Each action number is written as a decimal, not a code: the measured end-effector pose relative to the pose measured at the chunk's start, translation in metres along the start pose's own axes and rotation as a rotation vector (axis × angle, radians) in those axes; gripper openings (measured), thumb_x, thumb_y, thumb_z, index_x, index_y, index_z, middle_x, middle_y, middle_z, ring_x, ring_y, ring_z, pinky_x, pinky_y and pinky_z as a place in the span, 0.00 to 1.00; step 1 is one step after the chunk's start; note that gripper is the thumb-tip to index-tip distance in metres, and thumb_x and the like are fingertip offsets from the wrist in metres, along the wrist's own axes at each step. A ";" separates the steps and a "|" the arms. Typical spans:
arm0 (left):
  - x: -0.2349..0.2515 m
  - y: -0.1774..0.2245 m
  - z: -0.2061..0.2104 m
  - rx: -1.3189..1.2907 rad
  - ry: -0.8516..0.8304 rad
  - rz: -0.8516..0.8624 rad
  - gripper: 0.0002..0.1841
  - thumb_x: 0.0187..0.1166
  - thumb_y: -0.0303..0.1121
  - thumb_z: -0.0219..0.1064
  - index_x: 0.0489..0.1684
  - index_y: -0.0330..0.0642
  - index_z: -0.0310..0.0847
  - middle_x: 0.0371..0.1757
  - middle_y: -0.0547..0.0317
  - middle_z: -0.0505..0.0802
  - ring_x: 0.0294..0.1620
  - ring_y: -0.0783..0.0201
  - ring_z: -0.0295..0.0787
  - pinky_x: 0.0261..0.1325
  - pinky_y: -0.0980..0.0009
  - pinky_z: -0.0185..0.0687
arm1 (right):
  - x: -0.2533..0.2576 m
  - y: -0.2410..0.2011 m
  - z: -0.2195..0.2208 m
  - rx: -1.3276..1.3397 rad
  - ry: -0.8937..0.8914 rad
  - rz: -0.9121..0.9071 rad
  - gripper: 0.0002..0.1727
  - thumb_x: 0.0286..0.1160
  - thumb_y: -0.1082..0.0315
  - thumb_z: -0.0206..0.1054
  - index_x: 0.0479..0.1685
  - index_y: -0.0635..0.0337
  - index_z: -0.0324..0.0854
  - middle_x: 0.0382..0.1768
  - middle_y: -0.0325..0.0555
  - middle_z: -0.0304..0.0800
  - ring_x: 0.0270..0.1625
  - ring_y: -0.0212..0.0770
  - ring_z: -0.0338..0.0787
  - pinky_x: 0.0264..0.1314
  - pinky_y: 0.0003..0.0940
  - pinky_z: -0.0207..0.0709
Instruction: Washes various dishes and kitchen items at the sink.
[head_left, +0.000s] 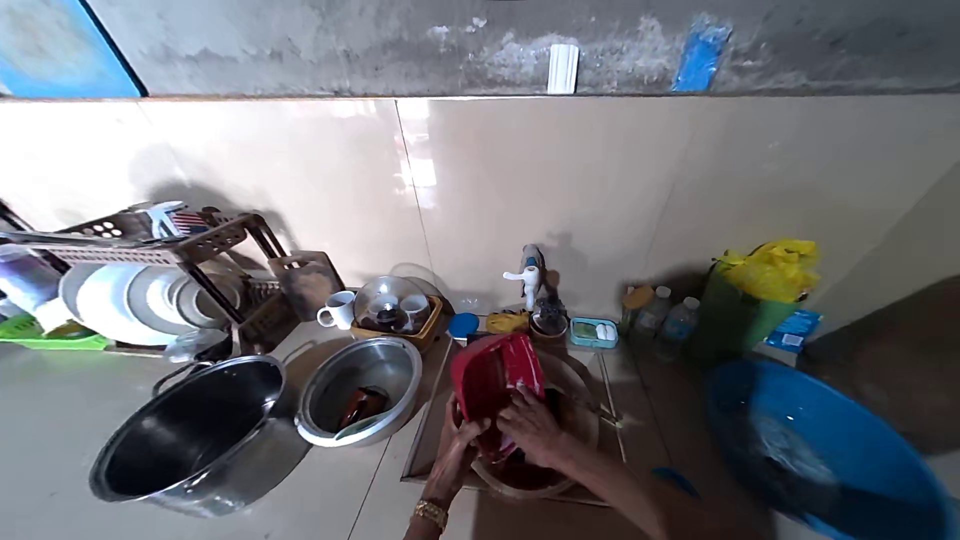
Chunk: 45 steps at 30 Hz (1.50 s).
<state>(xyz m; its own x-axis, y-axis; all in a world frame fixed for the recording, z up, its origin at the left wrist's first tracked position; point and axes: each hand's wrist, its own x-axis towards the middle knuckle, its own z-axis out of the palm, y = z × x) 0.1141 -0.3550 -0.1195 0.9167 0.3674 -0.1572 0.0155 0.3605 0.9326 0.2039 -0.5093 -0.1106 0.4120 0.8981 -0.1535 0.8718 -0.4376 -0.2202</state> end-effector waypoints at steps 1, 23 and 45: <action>0.003 -0.002 0.002 -0.011 -0.008 0.008 0.61 0.48 0.40 0.79 0.91 0.44 0.43 0.72 0.40 0.82 0.62 0.50 0.88 0.55 0.53 0.91 | -0.002 -0.012 -0.003 0.073 -0.016 0.055 0.39 0.55 0.71 0.82 0.75 0.67 0.77 0.80 0.70 0.72 0.88 0.73 0.60 0.91 0.72 0.39; 0.006 0.005 0.006 -0.026 0.129 -0.126 0.48 0.71 0.40 0.72 0.92 0.49 0.43 0.61 0.35 0.85 0.47 0.46 0.90 0.43 0.51 0.90 | -0.026 -0.033 0.066 0.021 0.759 -0.038 0.21 0.65 0.61 0.75 0.60 0.52 0.89 0.69 0.59 0.86 0.73 0.62 0.84 0.75 0.60 0.78; 0.011 0.070 -0.008 0.400 -0.173 -0.277 0.54 0.69 0.50 0.77 0.95 0.64 0.40 0.69 0.35 0.84 0.58 0.40 0.89 0.48 0.45 0.90 | -0.025 -0.020 0.029 0.102 0.468 0.019 0.23 0.61 0.77 0.73 0.61 0.63 0.87 0.72 0.70 0.79 0.78 0.69 0.76 0.80 0.63 0.71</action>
<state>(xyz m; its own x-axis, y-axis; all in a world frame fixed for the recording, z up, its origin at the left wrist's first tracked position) 0.1224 -0.3193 -0.0587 0.9086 0.1450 -0.3918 0.3879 0.0553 0.9200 0.1687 -0.5239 -0.1306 0.5227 0.8027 0.2870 0.8425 -0.4348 -0.3182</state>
